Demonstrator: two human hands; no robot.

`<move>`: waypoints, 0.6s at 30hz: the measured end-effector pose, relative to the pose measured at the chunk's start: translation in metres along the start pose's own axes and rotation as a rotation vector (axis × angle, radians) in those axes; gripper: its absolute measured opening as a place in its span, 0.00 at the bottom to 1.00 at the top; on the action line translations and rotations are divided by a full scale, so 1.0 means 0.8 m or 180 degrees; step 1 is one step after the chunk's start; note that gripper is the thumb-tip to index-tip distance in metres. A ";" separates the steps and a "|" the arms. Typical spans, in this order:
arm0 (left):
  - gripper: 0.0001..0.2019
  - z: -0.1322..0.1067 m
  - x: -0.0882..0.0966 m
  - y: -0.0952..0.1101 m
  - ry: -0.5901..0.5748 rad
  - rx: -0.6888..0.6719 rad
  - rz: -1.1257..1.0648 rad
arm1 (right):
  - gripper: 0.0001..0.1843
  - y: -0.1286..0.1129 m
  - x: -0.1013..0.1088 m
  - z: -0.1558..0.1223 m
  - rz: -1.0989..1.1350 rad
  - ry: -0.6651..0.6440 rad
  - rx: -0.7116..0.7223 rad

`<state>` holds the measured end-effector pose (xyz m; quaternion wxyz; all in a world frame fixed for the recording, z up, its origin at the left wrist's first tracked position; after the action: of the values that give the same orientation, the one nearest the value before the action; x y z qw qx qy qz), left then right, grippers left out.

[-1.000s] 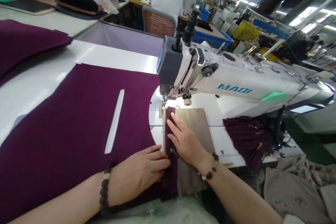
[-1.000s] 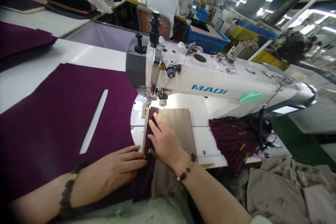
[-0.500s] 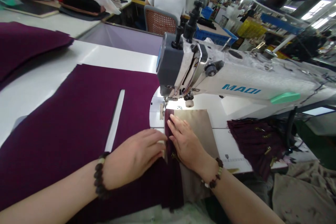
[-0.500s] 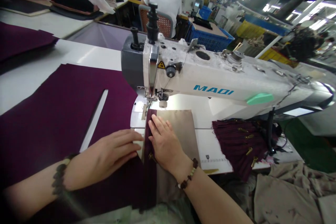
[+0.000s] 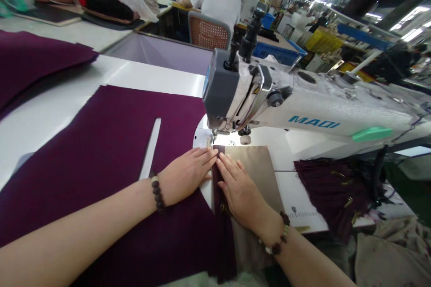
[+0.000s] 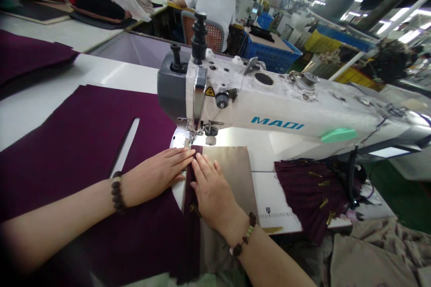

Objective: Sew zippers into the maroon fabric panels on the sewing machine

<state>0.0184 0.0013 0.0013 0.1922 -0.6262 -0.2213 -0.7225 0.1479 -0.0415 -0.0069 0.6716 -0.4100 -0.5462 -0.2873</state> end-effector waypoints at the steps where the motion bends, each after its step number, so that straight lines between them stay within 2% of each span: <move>1: 0.19 0.000 0.000 0.000 -0.0008 0.0009 0.0003 | 0.26 0.000 0.000 0.000 -0.0006 -0.0003 -0.0007; 18: 0.21 0.013 0.006 -0.010 -0.0159 0.0245 0.0225 | 0.27 0.014 0.004 0.021 0.0074 -0.0106 -0.0050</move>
<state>0.0217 0.0139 0.0069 0.2360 -0.6436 -0.2314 -0.6903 0.1494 -0.0213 -0.0056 0.6624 -0.4263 -0.5502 -0.2770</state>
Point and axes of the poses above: each hand's wrist, its own z-axis towards the middle knuckle, its own x-axis out of the back of the hand, y = z × x, the point moved 4 cm from there along z, towards the middle knuckle, and after that the axes turned 3 degrees about -y, right-handed, at the moved point
